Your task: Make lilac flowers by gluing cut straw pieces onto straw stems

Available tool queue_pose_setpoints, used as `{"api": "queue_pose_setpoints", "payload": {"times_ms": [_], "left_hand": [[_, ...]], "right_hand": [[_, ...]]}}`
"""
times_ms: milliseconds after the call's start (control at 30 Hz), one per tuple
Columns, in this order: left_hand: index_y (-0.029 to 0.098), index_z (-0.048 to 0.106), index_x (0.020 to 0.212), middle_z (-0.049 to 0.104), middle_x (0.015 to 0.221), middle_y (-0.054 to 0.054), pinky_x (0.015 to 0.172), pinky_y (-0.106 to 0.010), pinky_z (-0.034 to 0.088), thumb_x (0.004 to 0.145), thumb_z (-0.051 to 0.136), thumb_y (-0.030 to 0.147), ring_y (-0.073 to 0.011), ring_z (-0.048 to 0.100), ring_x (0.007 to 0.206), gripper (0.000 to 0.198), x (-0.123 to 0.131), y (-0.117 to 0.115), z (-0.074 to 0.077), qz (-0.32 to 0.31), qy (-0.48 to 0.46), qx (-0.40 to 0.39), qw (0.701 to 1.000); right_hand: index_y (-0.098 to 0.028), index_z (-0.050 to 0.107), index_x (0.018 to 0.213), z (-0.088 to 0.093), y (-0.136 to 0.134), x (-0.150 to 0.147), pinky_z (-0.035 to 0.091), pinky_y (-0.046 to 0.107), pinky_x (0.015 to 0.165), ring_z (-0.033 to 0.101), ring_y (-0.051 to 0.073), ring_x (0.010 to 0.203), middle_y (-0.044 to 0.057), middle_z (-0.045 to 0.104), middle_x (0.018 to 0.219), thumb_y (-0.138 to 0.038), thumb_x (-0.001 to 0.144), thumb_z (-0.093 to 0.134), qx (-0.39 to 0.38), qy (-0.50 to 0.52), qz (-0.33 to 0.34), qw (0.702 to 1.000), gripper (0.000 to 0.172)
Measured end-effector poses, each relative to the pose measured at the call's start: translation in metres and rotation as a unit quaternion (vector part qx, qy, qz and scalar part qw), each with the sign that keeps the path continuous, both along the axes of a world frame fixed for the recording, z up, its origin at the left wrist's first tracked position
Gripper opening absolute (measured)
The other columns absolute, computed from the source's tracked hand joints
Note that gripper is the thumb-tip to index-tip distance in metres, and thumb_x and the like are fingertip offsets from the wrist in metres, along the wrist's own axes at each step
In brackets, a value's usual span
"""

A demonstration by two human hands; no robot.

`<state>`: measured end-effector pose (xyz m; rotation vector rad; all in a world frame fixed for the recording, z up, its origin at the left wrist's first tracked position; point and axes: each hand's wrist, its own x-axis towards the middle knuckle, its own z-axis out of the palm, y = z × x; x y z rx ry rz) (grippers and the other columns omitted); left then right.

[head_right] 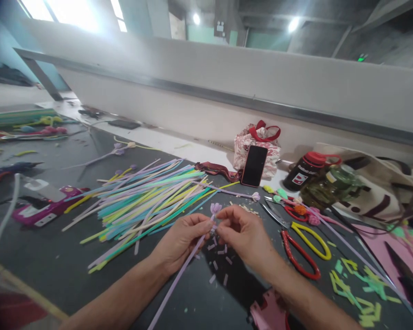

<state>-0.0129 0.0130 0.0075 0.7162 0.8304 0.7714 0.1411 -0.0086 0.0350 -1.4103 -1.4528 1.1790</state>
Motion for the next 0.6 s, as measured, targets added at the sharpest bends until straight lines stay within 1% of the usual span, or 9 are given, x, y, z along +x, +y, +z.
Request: {"api": "queue_pose_setpoints", "payload": {"times_ms": [133,233,333,433,533,600], "left_hand": [[0.013,0.057,0.064,0.052,0.048,0.005,0.037,-0.015,0.022,0.059,0.073,0.032,-0.0019,0.037,0.036,0.025,0.0008,-0.0016,0.0029,0.026,0.014,0.014,0.999],[0.013,0.056,0.062,0.050,0.047,0.005,0.037,-0.015,0.022,0.059,0.073,0.033,-0.0019,0.036,0.037,0.026,0.0013,-0.0021,0.0037,0.027,0.016,0.022,0.999],[0.014,0.053,0.060,0.049,0.047,0.005,0.038,-0.016,0.023,0.062,0.071,0.034,-0.0020,0.035,0.037,0.027,0.0016,-0.0019,0.0030,0.032,0.018,0.032,0.999],[0.014,0.050,0.058,0.047,0.046,0.006,0.038,-0.016,0.023,0.063,0.069,0.035,-0.0023,0.034,0.037,0.028,0.0017,-0.0017,0.0013,0.032,0.010,0.035,0.999],[0.015,0.049,0.057,0.046,0.045,0.006,0.038,-0.017,0.021,0.063,0.069,0.036,-0.0024,0.033,0.036,0.029,0.0015,-0.0019,0.0001,0.013,-0.003,0.024,1.000],[0.014,0.049,0.057,0.047,0.045,0.005,0.038,-0.017,0.020,0.061,0.070,0.036,-0.0025,0.033,0.035,0.030,0.0014,-0.0022,0.0000,0.005,-0.010,0.015,1.000]], "right_hand": [[-0.018,0.057,0.083,-0.0007,-0.0016,-0.0024,0.042,0.021,0.049,0.055,0.010,0.051,-0.004,0.059,0.059,-0.022,0.070,0.060,0.053,-0.078,-0.035,0.995,0.014],[-0.019,0.057,0.081,-0.0028,-0.0020,-0.0043,0.043,0.023,0.050,0.056,0.011,0.052,-0.003,0.059,0.062,-0.025,0.071,0.059,0.069,-0.085,-0.037,0.993,0.012],[-0.018,0.058,0.077,-0.0027,-0.0009,-0.0062,0.042,0.023,0.048,0.056,0.012,0.052,-0.003,0.058,0.061,-0.029,0.071,0.060,0.049,-0.056,-0.044,0.996,0.013],[-0.017,0.059,0.069,-0.0002,0.0000,-0.0074,0.039,0.020,0.044,0.051,0.009,0.047,-0.004,0.055,0.054,-0.031,0.072,0.061,0.002,-0.025,-0.031,0.999,0.015],[-0.016,0.059,0.066,0.0003,-0.0004,-0.0072,0.035,0.019,0.042,0.045,0.007,0.043,-0.005,0.051,0.048,-0.034,0.074,0.060,-0.036,0.042,-0.008,0.998,0.019],[-0.016,0.059,0.067,-0.0013,-0.0010,-0.0061,0.034,0.018,0.042,0.045,0.007,0.043,-0.006,0.052,0.049,-0.035,0.074,0.062,-0.061,0.100,0.003,0.993,0.021]]}}
